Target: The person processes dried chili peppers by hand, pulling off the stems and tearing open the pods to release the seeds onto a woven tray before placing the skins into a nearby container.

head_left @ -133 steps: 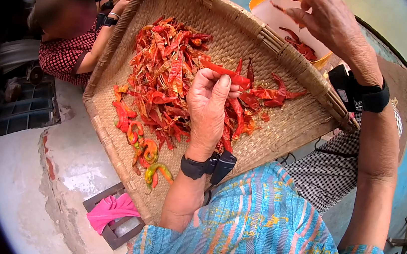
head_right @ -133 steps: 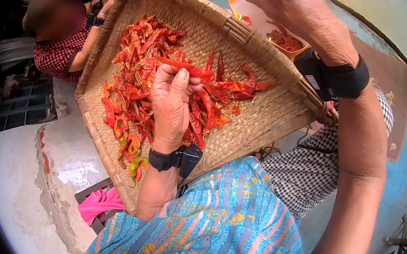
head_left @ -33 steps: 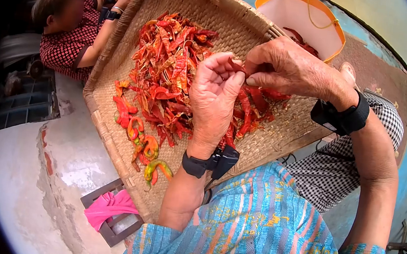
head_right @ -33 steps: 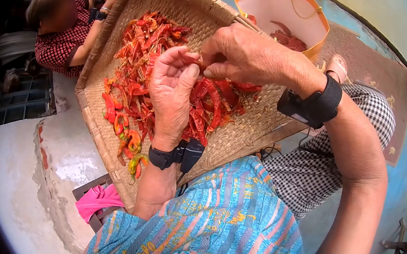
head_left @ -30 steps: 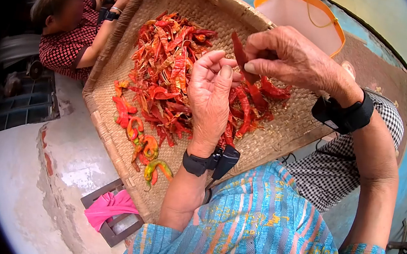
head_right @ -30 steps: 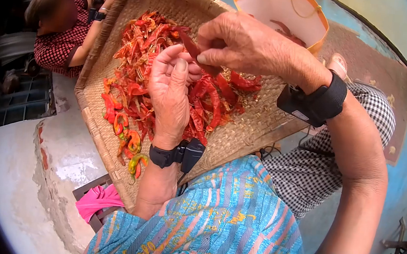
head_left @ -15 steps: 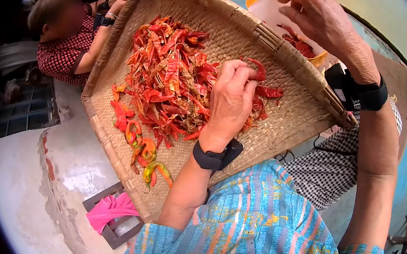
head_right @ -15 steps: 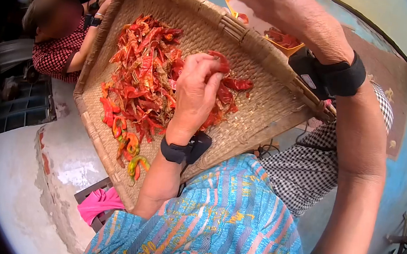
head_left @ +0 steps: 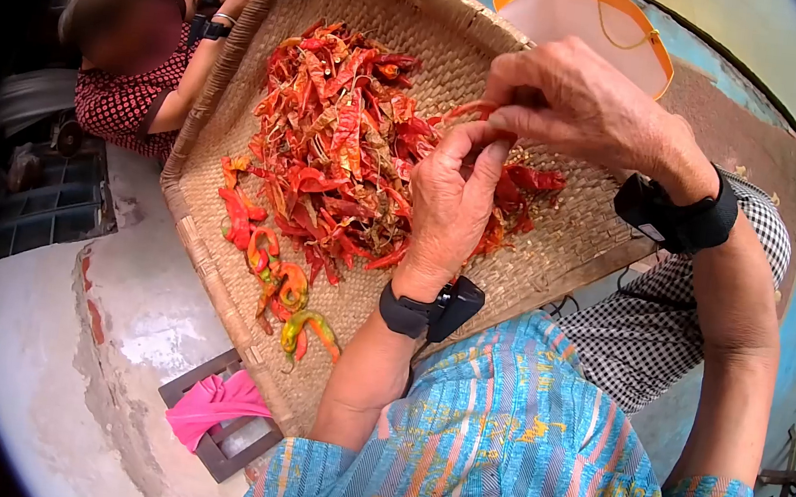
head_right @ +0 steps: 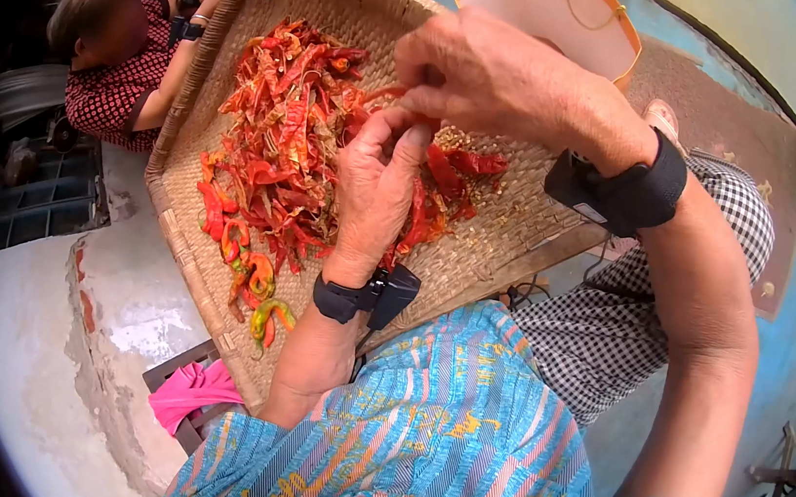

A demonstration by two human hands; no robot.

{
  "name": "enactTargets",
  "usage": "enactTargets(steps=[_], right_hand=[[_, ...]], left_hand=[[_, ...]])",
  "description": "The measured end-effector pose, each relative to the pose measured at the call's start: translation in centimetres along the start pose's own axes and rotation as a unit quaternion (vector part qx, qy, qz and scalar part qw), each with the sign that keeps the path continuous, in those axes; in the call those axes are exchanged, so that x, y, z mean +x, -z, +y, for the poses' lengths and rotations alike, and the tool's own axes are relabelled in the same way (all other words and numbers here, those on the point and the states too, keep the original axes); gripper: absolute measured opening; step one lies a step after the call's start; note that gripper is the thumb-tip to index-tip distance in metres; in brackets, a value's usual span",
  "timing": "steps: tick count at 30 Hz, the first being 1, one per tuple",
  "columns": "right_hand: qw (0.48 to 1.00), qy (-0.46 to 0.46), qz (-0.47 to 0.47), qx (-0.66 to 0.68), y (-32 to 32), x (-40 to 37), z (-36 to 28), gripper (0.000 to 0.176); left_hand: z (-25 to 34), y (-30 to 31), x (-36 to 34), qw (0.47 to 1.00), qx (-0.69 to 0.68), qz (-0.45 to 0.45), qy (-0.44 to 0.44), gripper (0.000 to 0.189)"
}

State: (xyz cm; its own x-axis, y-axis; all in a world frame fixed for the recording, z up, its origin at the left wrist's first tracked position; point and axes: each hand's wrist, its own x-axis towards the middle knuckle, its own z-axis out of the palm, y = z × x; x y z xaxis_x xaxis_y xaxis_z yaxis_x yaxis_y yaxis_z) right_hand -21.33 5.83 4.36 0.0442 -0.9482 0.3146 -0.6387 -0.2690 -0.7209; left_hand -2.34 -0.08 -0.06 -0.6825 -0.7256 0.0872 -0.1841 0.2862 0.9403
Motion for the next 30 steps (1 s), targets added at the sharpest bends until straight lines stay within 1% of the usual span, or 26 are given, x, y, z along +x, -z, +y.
enactTargets(steps=[1, 2, 3, 4, 5, 6, 7, 9, 10, 12, 13, 14, 15, 16, 17, 18, 19, 20, 21, 23, 24, 25, 27, 28, 29, 30], right_hand=[[0.999, -0.001, 0.044, 0.016, 0.4, 0.0, -0.2, 0.018], [0.998, 0.009, 0.069, 0.0, 1.5, 0.1, -0.4, 0.013], [0.994, -0.007, 0.109, 0.027, 2.2, 0.0, -0.3, 0.012], [0.992, -0.004, 0.126, -0.025, 3.4, -0.2, -0.9, 0.012], [0.987, -0.001, 0.142, -0.077, 4.7, -0.3, -1.8, 0.014], [0.986, -0.083, 0.144, 0.0, 5.7, -0.2, -2.4, 0.014], [0.968, -0.036, 0.231, -0.096, 4.7, -0.7, -0.9, 0.014], [0.967, -0.067, 0.199, -0.141, 6.1, -1.2, -0.5, 0.013], [0.967, -0.068, 0.2, -0.141, 6.2, -1.6, 0.0, 0.013], [0.916, -0.007, 0.227, -0.329, 5.7, -2.1, 1.1, 0.014], [0.916, -0.007, 0.229, -0.33, 5.2, -2.1, 1.6, 0.014], [0.921, 0.043, 0.247, -0.298, 4.7, -2.1, 2.0, 0.014], [0.923, 0.093, 0.264, -0.266, 4.5, -2.0, 2.2, 0.014], [0.973, -0.075, 0.131, -0.177, 5.1, -1.1, -0.4, 0.015], [0.974, -0.042, 0.151, -0.166, 3.3, -1.5, 2.1, 0.016], [0.984, -0.025, 0.087, -0.15, 2.9, -1.2, 1.8, 0.017], [0.991, -0.006, 0.023, -0.134, 2.5, -0.8, 1.3, 0.017], [0.996, 0.034, 0.04, -0.078, 1.5, -0.8, 1.0, 0.014], [1.0, 0.001, 0.013, -0.005, 0.5, -0.6, 0.5, 0.017], [0.998, 0.012, -0.032, 0.047, -0.6, -0.2, -0.5, 0.021], [0.996, -0.011, -0.074, 0.051, -0.7, 0.0, -0.9, 0.021], [0.996, -0.01, -0.075, 0.051, -0.8, 0.1, -1.0, 0.021], [0.998, 0.009, -0.06, 0.032, -0.9, 0.1, -1.0, 0.02], [0.998, 0.027, -0.038, 0.043, -0.8, 0.1, -0.8, 0.018], [0.998, 0.026, -0.039, 0.043, -0.5, -0.1, -0.5, 0.018], [0.999, 0.029, 0.031, -0.011, -0.1, -0.2, -0.2, 0.017]], left_hand=[[0.7, -0.2, -0.1, 0.999, 0.034, -0.017, 0.014, 0.017], [1.0, -0.4, -0.2, 0.997, 0.067, -0.033, 0.027, 0.018], [0.8, -0.6, -0.2, 0.997, 0.067, -0.033, 0.028, 0.018], [0.3, -0.8, -0.4, 0.982, 0.163, -0.063, -0.075, 0.02], [0.0, -1.0, -0.5, 0.946, 0.255, -0.093, -0.176, 0.024], [0.3, -1.3, -0.7, 0.939, 0.271, -0.114, -0.18, 0.029], [0.2, -1.6, -0.8, 0.939, 0.271, -0.115, -0.18, 0.029], [0.0, -2.1, -0.8, 0.92, 0.319, -0.1, -0.203, 0.027], [-0.3, -2.2, -0.8, 0.919, 0.322, -0.096, -0.206, 0.028], [-0.7, -2.2, -0.6, 0.913, 0.333, -0.092, -0.219, 0.028], [-0.8, -2.0, -0.5, 0.906, 0.344, -0.085, -0.23, 0.029], [-0.6, -1.8, -0.4, 0.906, 0.344, -0.086, -0.232, 0.029], [-0.2, -1.6, -0.4, 0.941, 0.274, -0.069, -0.187, 0.024], [0.0, -1.3, -0.4, 0.968, 0.202, -0.052, -0.141, 0.02], [0.0, -1.1, -0.2, 0.968, 0.202, -0.052, -0.142, 0.02], [-0.1, -0.7, 0.0, 0.994, 0.075, -0.013, -0.074, 0.018], [0.1, -0.3, 0.2, 0.998, -0.054, 0.028, -0.005, 0.017], [0.6, 0.2, 0.2, 0.989, -0.143, 0.03, 0.017, 0.016], [1.0, 0.7, 0.3, 0.978, -0.206, 0.022, 0.023, 0.018], [1.8, 1.4, 0.2, 0.972, -0.232, 0.008, 0.027, 0.018], [1.8, 1.4, 0.2, 0.972, -0.232, 0.009, 0.027, 0.018], [1.9, 1.5, 0.1, 0.972, -0.235, 0.014, 0.017, 0.02], [2.0, 1.8, 0.1, 0.971, -0.238, 0.02, 0.007, 0.021], [2.1, 2.1, 0.1, 0.979, -0.2, 0.018, 0.025, 0.022], [2.1, 2.4, 0.2, 0.986, -0.162, 0.016, 0.043, 0.022], [1.8, 2.7, 0.3, 0.986, -0.163, 0.017, 0.043, 0.022]])
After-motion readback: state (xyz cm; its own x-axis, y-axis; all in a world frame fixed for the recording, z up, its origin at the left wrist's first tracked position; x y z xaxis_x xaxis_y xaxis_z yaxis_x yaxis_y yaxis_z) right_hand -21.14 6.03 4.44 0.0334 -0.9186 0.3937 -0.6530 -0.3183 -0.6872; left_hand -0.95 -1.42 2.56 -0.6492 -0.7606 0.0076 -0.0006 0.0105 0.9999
